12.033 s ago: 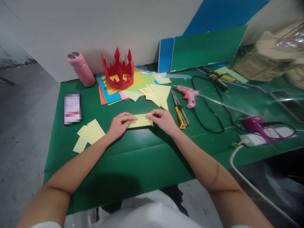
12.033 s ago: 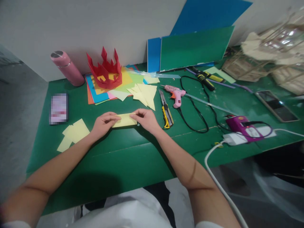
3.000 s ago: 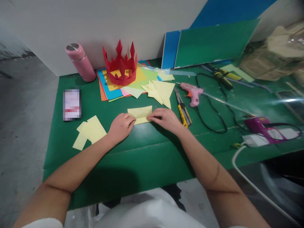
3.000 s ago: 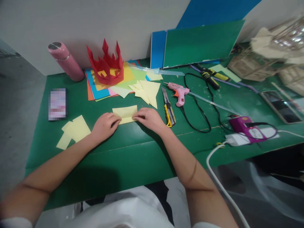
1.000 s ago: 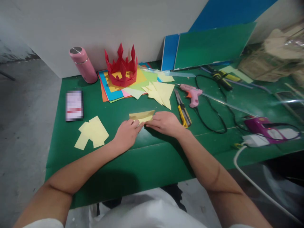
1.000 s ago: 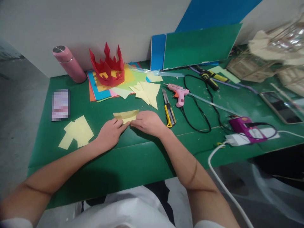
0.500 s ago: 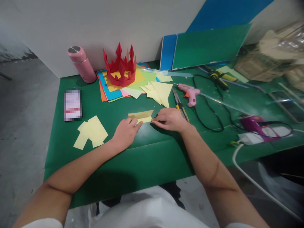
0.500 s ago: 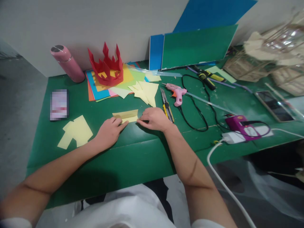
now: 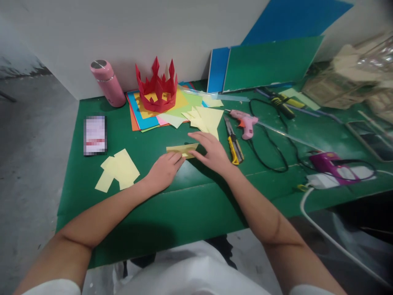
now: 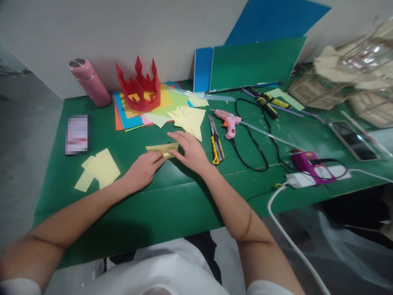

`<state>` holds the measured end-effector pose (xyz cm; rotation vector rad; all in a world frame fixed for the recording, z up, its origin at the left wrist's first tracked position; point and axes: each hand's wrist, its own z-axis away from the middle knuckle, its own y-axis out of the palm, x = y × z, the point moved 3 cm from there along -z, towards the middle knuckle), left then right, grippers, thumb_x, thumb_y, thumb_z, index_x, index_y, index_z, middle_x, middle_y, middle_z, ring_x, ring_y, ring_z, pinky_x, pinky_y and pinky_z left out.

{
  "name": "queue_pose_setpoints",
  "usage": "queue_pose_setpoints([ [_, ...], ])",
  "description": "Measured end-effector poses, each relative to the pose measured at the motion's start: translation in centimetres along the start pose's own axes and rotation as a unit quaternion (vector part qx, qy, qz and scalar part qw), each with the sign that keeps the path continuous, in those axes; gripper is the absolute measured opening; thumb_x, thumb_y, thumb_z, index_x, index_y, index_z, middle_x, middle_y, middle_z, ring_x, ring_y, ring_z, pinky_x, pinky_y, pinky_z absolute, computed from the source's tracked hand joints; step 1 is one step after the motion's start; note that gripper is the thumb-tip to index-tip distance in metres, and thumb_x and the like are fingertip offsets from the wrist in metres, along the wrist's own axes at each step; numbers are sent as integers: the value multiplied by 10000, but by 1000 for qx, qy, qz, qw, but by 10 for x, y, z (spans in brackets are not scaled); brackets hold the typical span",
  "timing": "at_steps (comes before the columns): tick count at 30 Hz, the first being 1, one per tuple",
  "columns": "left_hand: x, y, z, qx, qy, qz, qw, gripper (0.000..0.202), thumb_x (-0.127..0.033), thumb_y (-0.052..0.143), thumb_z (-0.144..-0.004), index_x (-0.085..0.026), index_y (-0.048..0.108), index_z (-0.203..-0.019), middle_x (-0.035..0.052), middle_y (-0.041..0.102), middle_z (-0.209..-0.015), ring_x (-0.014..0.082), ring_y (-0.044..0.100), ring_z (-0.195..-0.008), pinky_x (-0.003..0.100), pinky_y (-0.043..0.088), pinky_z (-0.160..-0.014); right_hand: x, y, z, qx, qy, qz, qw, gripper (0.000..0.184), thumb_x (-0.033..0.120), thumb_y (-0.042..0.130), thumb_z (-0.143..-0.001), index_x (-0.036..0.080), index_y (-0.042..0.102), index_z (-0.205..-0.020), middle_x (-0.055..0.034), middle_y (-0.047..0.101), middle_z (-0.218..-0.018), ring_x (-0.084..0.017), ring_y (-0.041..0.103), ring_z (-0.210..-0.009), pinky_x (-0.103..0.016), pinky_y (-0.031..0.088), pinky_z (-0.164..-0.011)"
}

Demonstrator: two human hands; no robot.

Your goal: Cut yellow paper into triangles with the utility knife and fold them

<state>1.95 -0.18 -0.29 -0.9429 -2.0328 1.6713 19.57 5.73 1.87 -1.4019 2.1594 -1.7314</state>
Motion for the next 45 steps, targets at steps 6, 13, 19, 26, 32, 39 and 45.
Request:
queue_pose_setpoints([
  [6, -16, 3, 3, 69, -24, -50, 996, 407, -41, 335, -897, -46, 497, -1270, 191, 621, -1161, 256, 592, -1036, 408, 497, -885, -10, 21, 0, 63, 63, -65, 994, 600, 247, 600, -831, 249, 409, -1399, -94, 635, -1071, -261, 604, -928, -438, 503, -822],
  [13, -38, 4, 14, 84, -52, -131, 986, 461, -41, 300, -907, -33, 459, -1340, 228, 479, -1411, 296, 483, -1302, 422, 439, -1044, -9, 19, -2, 75, 106, -111, 985, 778, 276, 674, -766, 181, 317, -1450, -95, 586, -994, -246, 572, -828, -421, 509, -775],
  [19, -35, 2, 12, 118, -53, -105, 986, 498, -55, 279, -902, -5, 416, -1379, 243, 429, -1446, 306, 423, -1348, 450, 400, -1078, -11, 21, -1, 72, 114, -126, 983, 802, 297, 681, -762, 202, 294, -1458, -81, 573, -983, -240, 575, -802, -430, 523, -764],
  [26, -29, 0, 7, 130, -42, -91, 986, 508, -198, 321, -965, 33, 367, -1416, 237, 462, -1409, 308, 457, -1279, 425, 356, -1093, -11, 21, 0, 61, 111, -125, 984, 788, 295, 681, -766, 211, 302, -1452, -84, 573, -983, -250, 580, -820, -447, 519, -788],
  [32, -26, -4, 3, 149, -44, -92, 984, 596, -429, 368, -983, -18, 403, -1413, 205, 504, -1367, 308, 463, -1233, 415, 377, -1055, -11, 22, 1, 54, 105, -124, 985, 804, 285, 681, -761, 223, 287, -1459, -80, 578, -984, -239, 577, -802, -425, 514, -752],
  [39, -25, -11, 0, 120, -60, -85, 987, 594, -459, 470, -942, -3, 493, -1321, 193, 574, -1185, 308, 514, -1107, 404, 406, -992, -14, 20, 3, 56, 119, -171, 976, 736, 184, 608, -772, 248, 303, -1439, 8, 574, -790, -146, 509, -613, -295, 453, -606],
  [45, -16, -13, 0, 88, -59, -77, 991, 478, -410, 519, -927, -68, 538, -1260, 187, 559, -1208, 305, 522, -1131, 412, 414, -982, -9, 13, 5, 60, 145, -159, 975, 677, 232, 608, -792, 229, 343, -1414, 13, 555, -748, -142, 499, -558, -289, 428, -557],
])
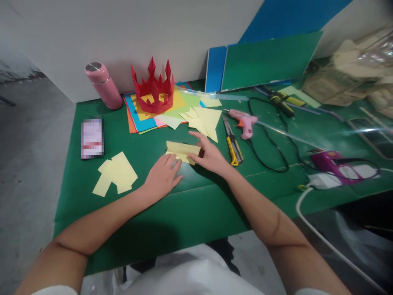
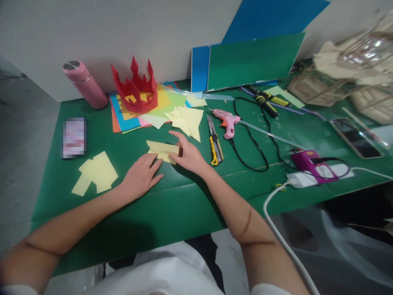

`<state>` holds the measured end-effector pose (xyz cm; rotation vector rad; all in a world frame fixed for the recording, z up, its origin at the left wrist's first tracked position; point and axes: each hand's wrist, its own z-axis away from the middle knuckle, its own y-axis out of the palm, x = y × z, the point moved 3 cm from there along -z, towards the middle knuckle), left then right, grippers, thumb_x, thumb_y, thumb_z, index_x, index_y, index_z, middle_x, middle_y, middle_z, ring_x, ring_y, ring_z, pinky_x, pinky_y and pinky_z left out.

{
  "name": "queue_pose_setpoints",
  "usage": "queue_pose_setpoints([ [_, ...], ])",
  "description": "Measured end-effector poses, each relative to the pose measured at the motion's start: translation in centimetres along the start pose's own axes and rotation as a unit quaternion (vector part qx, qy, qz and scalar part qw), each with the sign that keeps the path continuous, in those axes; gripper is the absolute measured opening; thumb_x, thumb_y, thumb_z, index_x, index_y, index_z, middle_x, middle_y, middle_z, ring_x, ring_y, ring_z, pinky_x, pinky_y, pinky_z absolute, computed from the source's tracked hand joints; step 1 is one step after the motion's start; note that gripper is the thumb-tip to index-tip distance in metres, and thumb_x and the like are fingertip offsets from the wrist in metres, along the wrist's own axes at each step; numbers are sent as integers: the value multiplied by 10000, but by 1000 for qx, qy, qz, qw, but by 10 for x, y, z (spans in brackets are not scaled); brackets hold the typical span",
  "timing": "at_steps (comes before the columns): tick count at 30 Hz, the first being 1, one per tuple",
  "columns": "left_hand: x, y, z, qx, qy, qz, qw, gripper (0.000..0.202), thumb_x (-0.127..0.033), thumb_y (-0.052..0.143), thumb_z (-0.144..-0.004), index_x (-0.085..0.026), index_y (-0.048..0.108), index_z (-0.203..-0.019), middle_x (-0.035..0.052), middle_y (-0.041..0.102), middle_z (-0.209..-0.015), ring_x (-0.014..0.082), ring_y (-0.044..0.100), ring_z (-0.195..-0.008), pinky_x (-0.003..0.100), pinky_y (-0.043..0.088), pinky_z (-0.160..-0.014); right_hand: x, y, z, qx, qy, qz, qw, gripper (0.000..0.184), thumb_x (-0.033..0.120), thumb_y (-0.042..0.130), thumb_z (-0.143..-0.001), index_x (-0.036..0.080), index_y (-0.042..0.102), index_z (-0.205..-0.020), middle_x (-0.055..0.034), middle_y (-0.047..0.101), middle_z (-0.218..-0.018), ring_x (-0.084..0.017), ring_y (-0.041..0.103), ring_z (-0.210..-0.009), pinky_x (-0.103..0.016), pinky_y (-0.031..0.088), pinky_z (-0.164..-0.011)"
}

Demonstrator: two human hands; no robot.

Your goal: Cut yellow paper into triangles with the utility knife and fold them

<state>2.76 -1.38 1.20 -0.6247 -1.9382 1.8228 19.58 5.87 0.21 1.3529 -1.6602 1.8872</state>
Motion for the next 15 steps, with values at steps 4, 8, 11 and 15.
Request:
queue_pose_setpoints([
  [4, 7, -1, -2, -3, 4, 7, 1000, 402, -378, 538, -920, -90, 570, -1198, 199, 551, -1216, 316, 514, -1181, 430, 427, -983, 4, 4, 1, 23, -4, 38, 999, 718, 209, 614, -783, 229, 311, -1433, 16, 556, -734, -157, 513, -588, -294, 420, -582],
  [8, 12, 0, -1, -8, -1, 22, 1000, 404, -400, 560, -906, -133, 587, -1209, 192, 547, -1224, 337, 495, -1219, 499, 380, -1044, 4, 6, -1, 30, -3, 54, 998, 755, 216, 636, -780, 235, 290, -1451, -8, 580, -790, -183, 545, -665, -308, 431, -622],
  [11, 14, 2, 0, -2, -13, 26, 1000, 416, -410, 565, -902, -158, 579, -1233, 181, 535, -1241, 339, 484, -1238, 512, 375, -1052, 4, 5, -1, 36, 3, 54, 998, 768, 207, 643, -776, 229, 287, -1457, -15, 584, -802, -186, 548, -675, -308, 431, -623],
  [15, 14, 4, -1, 2, -17, 51, 999, 386, -376, 583, -896, -155, 587, -1213, 185, 513, -1256, 347, 452, -1271, 524, 356, -1071, 5, 4, 0, 41, 5, 47, 998, 735, 238, 642, -790, 221, 306, -1444, 4, 585, -758, -167, 530, -634, -290, 419, -600],
])
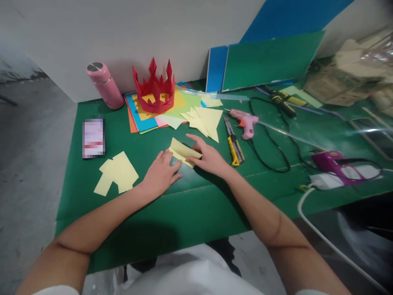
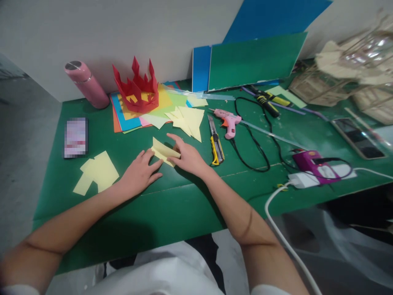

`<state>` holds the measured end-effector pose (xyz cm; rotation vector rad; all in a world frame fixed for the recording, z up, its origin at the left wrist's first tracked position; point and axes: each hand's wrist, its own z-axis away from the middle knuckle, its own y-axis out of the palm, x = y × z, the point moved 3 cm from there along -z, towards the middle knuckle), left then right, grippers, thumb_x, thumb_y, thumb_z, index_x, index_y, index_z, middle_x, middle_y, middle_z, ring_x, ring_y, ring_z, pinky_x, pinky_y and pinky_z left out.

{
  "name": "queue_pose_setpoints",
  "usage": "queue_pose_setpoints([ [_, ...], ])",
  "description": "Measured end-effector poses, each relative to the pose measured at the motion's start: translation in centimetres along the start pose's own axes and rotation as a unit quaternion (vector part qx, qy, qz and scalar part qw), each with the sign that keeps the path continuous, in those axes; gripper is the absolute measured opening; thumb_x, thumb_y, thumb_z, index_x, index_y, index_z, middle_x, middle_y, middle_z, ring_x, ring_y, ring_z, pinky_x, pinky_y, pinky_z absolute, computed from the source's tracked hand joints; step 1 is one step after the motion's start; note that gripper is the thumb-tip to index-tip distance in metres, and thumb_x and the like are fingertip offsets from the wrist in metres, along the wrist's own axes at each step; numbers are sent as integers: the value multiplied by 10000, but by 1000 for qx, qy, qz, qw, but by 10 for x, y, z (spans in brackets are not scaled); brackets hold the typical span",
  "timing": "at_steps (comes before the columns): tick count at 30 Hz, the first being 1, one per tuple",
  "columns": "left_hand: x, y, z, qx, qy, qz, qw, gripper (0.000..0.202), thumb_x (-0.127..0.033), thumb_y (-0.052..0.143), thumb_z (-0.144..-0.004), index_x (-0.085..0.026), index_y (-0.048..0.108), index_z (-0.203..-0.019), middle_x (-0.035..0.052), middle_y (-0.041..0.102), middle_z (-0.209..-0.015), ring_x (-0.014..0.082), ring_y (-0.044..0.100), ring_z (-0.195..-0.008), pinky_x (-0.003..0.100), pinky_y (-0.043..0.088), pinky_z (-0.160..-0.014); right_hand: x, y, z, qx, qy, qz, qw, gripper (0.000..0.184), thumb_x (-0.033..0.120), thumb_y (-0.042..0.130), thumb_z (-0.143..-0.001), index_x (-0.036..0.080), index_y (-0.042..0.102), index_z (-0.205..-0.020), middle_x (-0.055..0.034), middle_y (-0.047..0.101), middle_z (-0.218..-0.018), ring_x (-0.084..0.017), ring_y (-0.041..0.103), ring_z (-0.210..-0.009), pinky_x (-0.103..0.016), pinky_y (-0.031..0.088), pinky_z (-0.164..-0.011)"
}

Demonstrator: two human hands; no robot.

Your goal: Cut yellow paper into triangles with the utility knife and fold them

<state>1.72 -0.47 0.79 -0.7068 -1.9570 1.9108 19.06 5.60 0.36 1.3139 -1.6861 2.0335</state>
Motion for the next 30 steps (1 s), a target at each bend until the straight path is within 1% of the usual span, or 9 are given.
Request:
queue_pose_setpoints([
  [6, 10, -4, -6, 3, 24, 77, 997, 260, -359, 508, -935, -153, 640, -1024, 155, 506, -1239, 303, 462, -1260, 542, 336, -1098, 1, -4, 3, -8, 14, -94, 995, 677, 330, 565, -863, 238, 260, -1461, 76, 479, -566, -128, 417, -476, -257, 342, -479],
  [9, 17, -4, -9, 1, 29, 123, 992, 284, -353, 437, -966, -159, 645, -960, 133, 536, -1184, 281, 444, -1294, 515, 344, -1106, 1, -2, 4, 5, -1, -151, 989, 670, 343, 553, -876, 235, 250, -1463, 78, 478, -570, -125, 422, -470, -265, 371, -484],
  [11, 21, -4, -9, -2, 37, 142, 989, 296, -339, 410, -978, -166, 647, -943, 120, 563, -1141, 269, 426, -1322, 511, 332, -1115, 1, -2, 3, -1, -15, -167, 986, 633, 380, 539, -892, 234, 282, -1452, 47, 545, -645, -134, 485, -523, -280, 425, -528],
  [13, 24, -3, -10, -6, 46, 148, 988, 309, -322, 389, -987, -169, 651, -934, 107, 586, -1133, 258, 421, -1335, 528, 291, -1131, -2, -3, 1, -31, -29, -155, 987, 507, 398, 469, -933, 240, 378, -1406, -6, 623, -777, -158, 566, -647, -312, 483, -625],
  [16, 27, -4, -10, -11, 53, 153, 987, 332, -312, 370, -998, -169, 664, -937, 93, 613, -1146, 250, 435, -1330, 527, 272, -1131, -7, -6, -4, -82, -59, -80, 992, 375, 294, 364, -967, 264, 511, -1311, -64, 665, -1067, -208, 605, -946, -406, 484, -862],
  [20, 28, -4, -11, -16, 70, 163, 984, 344, -298, 363, -1002, -164, 676, -951, 94, 625, -1190, 228, 464, -1308, 475, 295, -1117, -9, -3, -8, -55, -115, -20, 992, 521, 119, 383, -890, 287, 444, -1380, -56, 570, -1335, -224, 536, -1133, -465, 413, -993],
  [22, 27, -4, -11, -21, 75, 164, 983, 343, -301, 369, -1002, -162, 679, -958, 91, 634, -1196, 226, 470, -1301, 456, 306, -1104, -8, -1, -8, -37, -134, -25, 990, 545, 103, 402, -878, 283, 421, -1393, -60, 585, -1316, -223, 532, -1136, -459, 418, -984],
  [25, 27, -4, -11, -21, 51, 154, 987, 354, -344, 380, -998, -169, 687, -967, 95, 605, -1281, 263, 436, -1327, 464, 342, -1053, -5, 0, -7, -37, -148, -34, 988, 456, 145, 478, -871, 258, 488, -1313, -70, 658, -1137, -233, 564, -1083, -443, 438, -941],
  [30, 24, -5, -9, -5, 10, 132, 991, 378, -381, 364, -999, -200, 690, -934, 76, 527, -1406, 287, 384, -1358, 494, 337, -1010, -7, -4, -7, -41, -157, -37, 986, 324, 57, 485, -790, 226, 617, -1032, -44, 666, -920, -204, 605, -908, -385, 461, -842],
])
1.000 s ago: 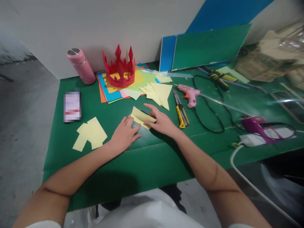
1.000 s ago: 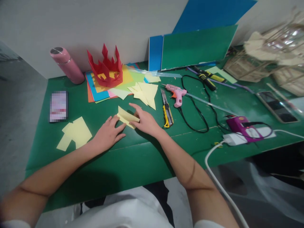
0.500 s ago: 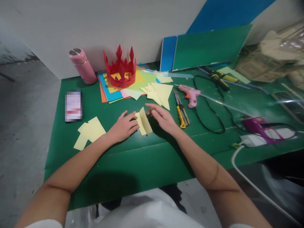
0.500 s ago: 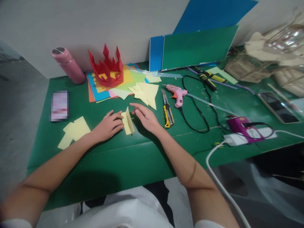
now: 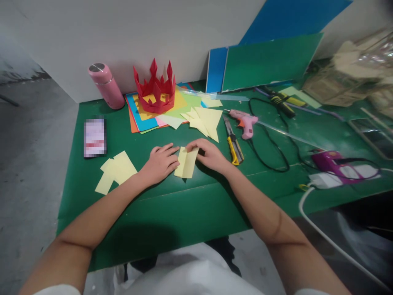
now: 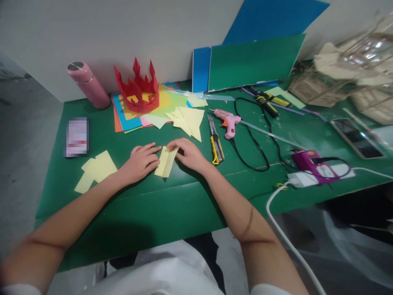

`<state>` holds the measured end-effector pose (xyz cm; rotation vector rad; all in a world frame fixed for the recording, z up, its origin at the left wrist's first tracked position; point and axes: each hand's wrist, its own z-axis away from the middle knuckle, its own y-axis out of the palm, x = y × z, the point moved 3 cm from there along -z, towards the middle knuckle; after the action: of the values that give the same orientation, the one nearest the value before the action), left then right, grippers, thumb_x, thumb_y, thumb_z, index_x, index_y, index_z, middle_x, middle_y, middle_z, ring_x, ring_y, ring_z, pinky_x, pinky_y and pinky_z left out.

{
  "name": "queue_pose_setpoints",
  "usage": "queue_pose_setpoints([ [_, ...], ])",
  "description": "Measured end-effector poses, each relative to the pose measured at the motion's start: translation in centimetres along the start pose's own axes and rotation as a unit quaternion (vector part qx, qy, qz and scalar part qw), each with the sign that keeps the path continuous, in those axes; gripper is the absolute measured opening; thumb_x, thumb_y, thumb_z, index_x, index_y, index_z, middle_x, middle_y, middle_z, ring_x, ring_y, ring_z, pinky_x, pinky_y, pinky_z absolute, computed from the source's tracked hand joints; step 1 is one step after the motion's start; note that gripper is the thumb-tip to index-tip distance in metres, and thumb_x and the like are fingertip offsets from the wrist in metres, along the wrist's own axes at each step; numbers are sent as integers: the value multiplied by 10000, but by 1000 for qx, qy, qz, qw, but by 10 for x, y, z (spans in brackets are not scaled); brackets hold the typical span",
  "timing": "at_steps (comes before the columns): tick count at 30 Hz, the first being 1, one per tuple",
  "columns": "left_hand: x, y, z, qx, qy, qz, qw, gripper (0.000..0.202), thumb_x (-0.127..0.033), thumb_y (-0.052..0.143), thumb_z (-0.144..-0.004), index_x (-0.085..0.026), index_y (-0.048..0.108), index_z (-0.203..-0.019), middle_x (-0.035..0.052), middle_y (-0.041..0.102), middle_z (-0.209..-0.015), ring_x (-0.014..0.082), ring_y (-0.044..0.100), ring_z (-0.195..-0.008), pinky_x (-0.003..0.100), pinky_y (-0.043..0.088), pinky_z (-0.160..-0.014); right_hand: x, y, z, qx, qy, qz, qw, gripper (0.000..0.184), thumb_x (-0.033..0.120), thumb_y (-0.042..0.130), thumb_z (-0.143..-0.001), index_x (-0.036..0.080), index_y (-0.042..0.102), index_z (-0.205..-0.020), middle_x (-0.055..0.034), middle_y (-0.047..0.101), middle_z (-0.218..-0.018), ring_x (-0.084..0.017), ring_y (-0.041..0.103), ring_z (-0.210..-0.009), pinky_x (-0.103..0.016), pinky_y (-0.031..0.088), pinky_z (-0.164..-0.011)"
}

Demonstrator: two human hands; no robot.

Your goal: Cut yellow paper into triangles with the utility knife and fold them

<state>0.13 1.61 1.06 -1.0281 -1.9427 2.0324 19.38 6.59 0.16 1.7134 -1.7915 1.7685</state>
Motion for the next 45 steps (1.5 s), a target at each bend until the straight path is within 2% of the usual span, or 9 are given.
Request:
queue_pose_setpoints([
  [4, -4, -2, 1, -16, 10, -20, 1000, 357, -364, 371, -1000, -210, 684, -924, 64, 557, -1367, 269, 437, -1300, 471, 334, -968, 1, -1, -1, 24, -41, 51, 998, 233, 58, 504, -775, 220, 659, -838, -54, 647, -941, -212, 580, -918, -388, 429, -846],
  [9, -7, -3, 0, -34, 55, -46, 997, 339, -303, 362, -1004, -205, 677, -926, 62, 666, -1170, 240, 513, -1183, 431, 326, -919, 2, 3, 1, 68, -46, 183, 980, 492, -21, 429, -767, 279, 705, -1044, -61, 616, -1021, -231, 495, -943, -387, 349, -826],
  [14, -11, -4, 0, -42, 76, -84, 993, 342, -298, 372, -997, -181, 670, -874, 74, 675, -1105, 233, 540, -1045, 399, 347, -850, 2, 6, 2, 105, -37, 251, 961, 439, 85, 460, -885, 356, 676, -1155, -56, 606, -895, -228, 436, -868, -374, 279, -746],
  [22, -13, -3, 0, -37, 87, -78, 992, 336, -272, 371, -993, -165, 667, -877, 80, 690, -1100, 233, 532, -1015, 396, 360, -848, -1, 2, 0, 87, -8, 287, 954, 494, 73, 444, -871, 331, 617, -1255, -67, 583, -861, -226, 425, -842, -369, 264, -723],
  [26, -16, -3, 3, -45, 88, -74, 992, 419, -494, 416, -957, -164, 659, -874, 106, 671, -1133, 261, 528, -1037, 413, 360, -853, -6, -1, 2, 85, 4, 260, 962, 504, 76, 444, -856, 329, 616, -1256, -69, 572, -914, -234, 443, -880, -360, 291, -734],
  [29, -18, -1, 6, -46, 93, -78, 992, 679, -776, 467, -775, -147, 655, -948, 153, 627, -1211, 311, 513, -1063, 439, 361, -871, -7, -5, 4, 71, -7, 227, 971, 503, 58, 446, -834, 320, 640, -1218, -73, 580, -987, -242, 471, -953, -378, 325, -790],
  [31, -17, 1, 7, -44, 87, -85, 992, 730, -804, 489, -731, -141, 650, -989, 164, 608, -1256, 324, 511, -1074, 448, 356, -886, -6, -9, 5, 56, -23, 212, 975, 464, 59, 467, -823, 317, 679, -1146, -71, 590, -1064, -252, 482, -1024, -408, 334, -850],
  [38, -5, -3, 2, -66, 50, -93, 992, 272, -365, 477, -954, -179, 633, -1078, 101, 653, -1226, 272, 533, -1127, 438, 357, -900, 0, -9, 3, 63, -90, 204, 973, 259, 168, 516, -883, 279, 723, -992, -44, 673, -1090, -237, 552, -1003, -420, 400, -861],
  [45, 1, -1, 0, -74, 96, -72, 990, 294, -100, 378, -930, -141, 624, -1084, 101, 710, -1007, 204, 622, -895, 337, 457, -762, 4, -9, 3, 69, -132, 178, 973, 276, 140, 472, -900, 224, 712, -1007, -64, 709, -1045, -203, 614, -908, -376, 483, -798],
])
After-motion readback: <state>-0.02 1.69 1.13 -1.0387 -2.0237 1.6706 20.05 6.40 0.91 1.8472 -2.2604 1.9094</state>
